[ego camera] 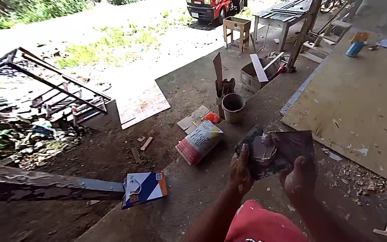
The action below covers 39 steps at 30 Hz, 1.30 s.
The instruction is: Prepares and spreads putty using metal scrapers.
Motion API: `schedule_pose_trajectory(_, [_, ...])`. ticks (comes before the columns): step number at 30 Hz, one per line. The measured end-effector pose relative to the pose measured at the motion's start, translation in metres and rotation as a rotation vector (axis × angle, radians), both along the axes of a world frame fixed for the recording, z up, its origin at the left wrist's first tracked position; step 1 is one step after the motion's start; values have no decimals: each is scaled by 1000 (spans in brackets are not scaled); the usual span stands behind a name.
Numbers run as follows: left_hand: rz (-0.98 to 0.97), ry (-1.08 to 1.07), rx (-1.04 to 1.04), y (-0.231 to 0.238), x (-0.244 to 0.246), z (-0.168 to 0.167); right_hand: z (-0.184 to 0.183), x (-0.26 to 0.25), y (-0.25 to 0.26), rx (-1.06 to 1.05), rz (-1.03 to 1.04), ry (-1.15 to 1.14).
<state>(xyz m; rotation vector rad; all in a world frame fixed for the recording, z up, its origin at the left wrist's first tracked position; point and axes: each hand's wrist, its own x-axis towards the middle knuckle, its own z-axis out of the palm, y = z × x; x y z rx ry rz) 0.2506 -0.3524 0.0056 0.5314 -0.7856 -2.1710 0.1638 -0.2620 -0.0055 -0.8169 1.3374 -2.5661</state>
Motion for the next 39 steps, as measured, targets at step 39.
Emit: schedule_pose_trajectory(39, [-259, -245, -543, -41, -13, -19, 5, -33, 30, 822, 12, 467])
